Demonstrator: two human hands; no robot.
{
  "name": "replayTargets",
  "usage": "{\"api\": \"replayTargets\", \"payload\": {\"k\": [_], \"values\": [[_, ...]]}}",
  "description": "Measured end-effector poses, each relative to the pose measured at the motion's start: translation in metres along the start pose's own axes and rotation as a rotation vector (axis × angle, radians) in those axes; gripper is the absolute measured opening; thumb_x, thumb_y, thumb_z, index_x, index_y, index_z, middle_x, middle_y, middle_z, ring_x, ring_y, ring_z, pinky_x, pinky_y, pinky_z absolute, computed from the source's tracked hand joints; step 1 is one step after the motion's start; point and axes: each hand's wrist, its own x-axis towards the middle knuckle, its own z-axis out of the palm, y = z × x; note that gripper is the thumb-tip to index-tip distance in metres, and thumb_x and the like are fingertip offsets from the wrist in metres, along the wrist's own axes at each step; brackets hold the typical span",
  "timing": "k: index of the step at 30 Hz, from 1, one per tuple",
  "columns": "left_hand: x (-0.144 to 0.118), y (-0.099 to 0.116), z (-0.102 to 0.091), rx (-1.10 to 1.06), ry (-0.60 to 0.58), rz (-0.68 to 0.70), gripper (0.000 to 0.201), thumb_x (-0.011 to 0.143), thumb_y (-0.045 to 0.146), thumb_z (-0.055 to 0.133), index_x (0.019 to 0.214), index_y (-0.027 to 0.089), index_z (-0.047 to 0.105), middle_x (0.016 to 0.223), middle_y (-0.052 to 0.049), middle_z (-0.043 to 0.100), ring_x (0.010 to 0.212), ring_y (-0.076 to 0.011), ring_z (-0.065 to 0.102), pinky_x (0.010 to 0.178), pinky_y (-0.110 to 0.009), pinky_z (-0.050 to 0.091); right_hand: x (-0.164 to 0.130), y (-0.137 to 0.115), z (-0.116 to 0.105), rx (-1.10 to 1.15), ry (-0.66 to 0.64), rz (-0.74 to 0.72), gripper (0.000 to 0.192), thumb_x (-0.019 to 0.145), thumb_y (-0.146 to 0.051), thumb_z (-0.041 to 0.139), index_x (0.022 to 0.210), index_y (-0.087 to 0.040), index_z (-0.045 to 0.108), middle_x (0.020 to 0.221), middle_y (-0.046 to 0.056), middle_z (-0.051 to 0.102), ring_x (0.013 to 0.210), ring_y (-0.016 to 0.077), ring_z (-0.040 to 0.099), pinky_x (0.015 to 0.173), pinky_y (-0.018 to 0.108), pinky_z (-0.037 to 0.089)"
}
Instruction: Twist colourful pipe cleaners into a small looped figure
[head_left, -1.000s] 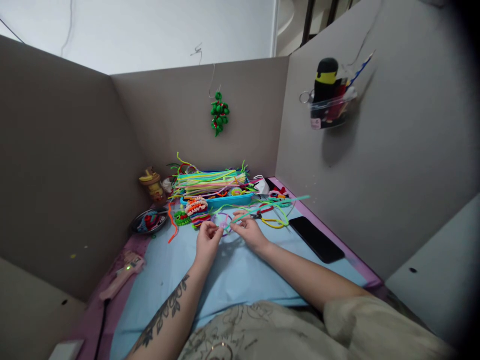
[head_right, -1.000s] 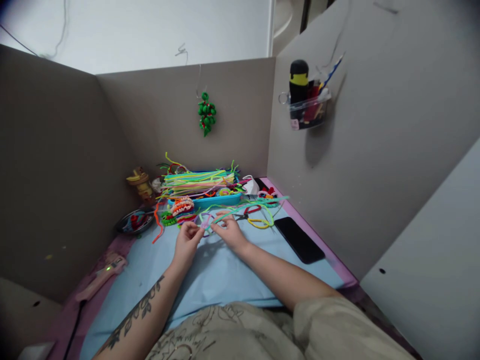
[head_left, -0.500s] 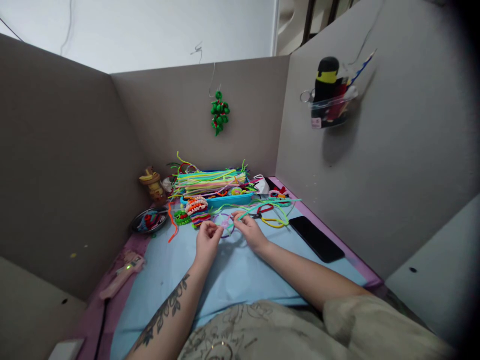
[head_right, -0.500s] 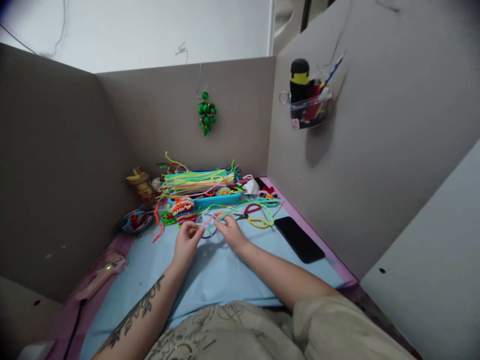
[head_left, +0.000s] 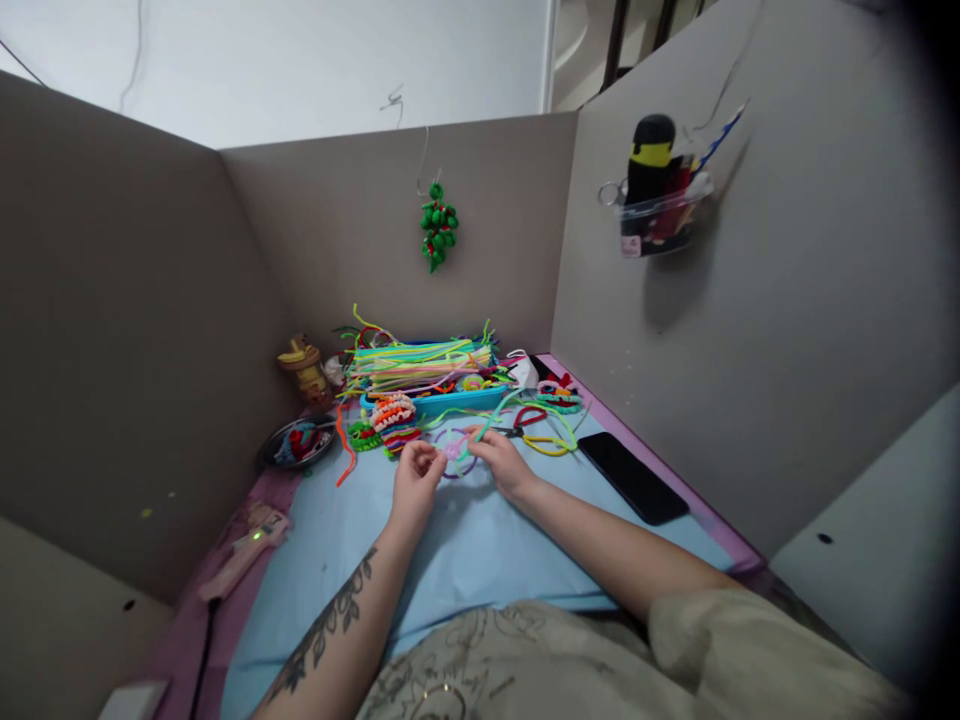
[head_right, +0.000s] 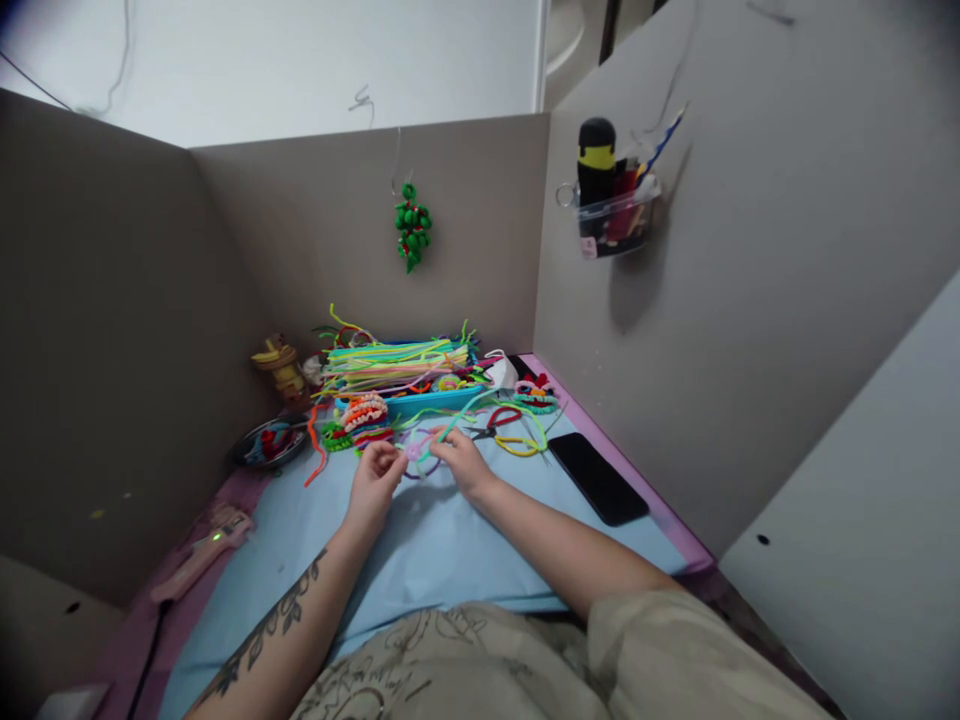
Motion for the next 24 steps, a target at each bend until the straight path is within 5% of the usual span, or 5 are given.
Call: {"api": "replayTargets", "payload": {"k": [9,24], "values": [[-0.003,-0.001,0.003,0.035,-0.095,0.025,0.032,0.069,0.031,0.065,0.087,0.019,0.041,0.063,0.006,0.050,0.055,-0.0078,0.050,0.053,-0.019,0.035,0.001,0.007,-0.002,-0.049,-0.035,-0.090,0.014,0.067,-0.032,0.063,0.074,-0.020,0.064,0.100,0.003,0.056,0.099,0.0194,0.051,0.091,0.033,0.034],[-0.006,0.004,0.005,0.146,-0.073,0.055,0.030,0.069,0.032,0.064,0.085,0.019,0.042,0.063,0.006,0.047,0.050,-0.0067,0.044,0.048,-0.019,0.031,0.000,0.008,-0.002,-0.159,-0.069,-0.185,0.020,0.071,-0.039,0.061,0.074,-0.019,0.063,0.088,0.003,0.059,0.092,0.0182,0.053,0.088,0.034,0.037]]}}
